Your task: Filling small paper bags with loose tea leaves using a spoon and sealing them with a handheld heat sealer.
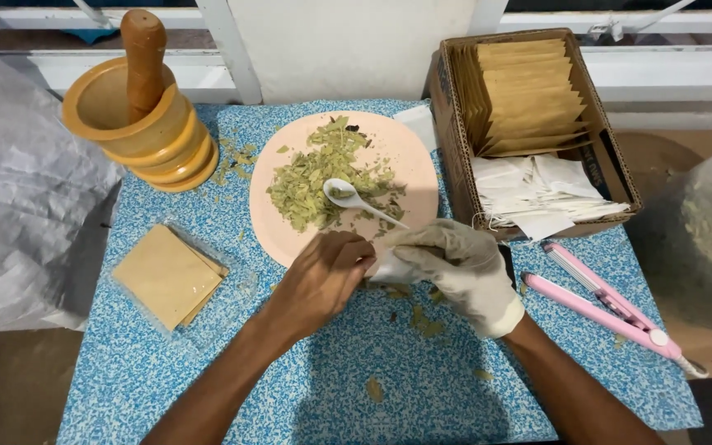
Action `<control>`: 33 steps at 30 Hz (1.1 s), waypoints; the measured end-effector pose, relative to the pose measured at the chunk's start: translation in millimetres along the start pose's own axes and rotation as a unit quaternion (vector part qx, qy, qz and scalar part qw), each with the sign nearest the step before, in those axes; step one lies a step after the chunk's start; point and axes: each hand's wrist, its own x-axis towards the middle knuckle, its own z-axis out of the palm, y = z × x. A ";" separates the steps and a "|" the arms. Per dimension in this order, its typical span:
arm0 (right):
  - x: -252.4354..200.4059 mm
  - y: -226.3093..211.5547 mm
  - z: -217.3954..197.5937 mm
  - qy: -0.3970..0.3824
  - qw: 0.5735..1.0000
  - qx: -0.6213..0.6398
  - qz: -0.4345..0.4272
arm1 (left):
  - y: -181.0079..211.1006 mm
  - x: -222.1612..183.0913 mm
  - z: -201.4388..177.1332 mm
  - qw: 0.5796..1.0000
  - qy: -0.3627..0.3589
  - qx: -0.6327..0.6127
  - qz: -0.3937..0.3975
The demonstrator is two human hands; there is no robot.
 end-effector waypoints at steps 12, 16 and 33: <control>-2.9 14.0 10.4 0.067 0.997 -0.038 -0.031 | 15.0 5.1 -7.2 0.987 -0.050 -0.126 -0.085; -3.8 4.2 16.9 0.113 0.982 -0.152 -0.017 | 20.1 11.1 -15.3 0.986 -0.041 -0.151 -0.065; -3.3 -3.1 27.9 0.074 0.951 -0.257 -0.152 | 31.7 19.2 -22.9 0.940 0.052 -0.292 -0.169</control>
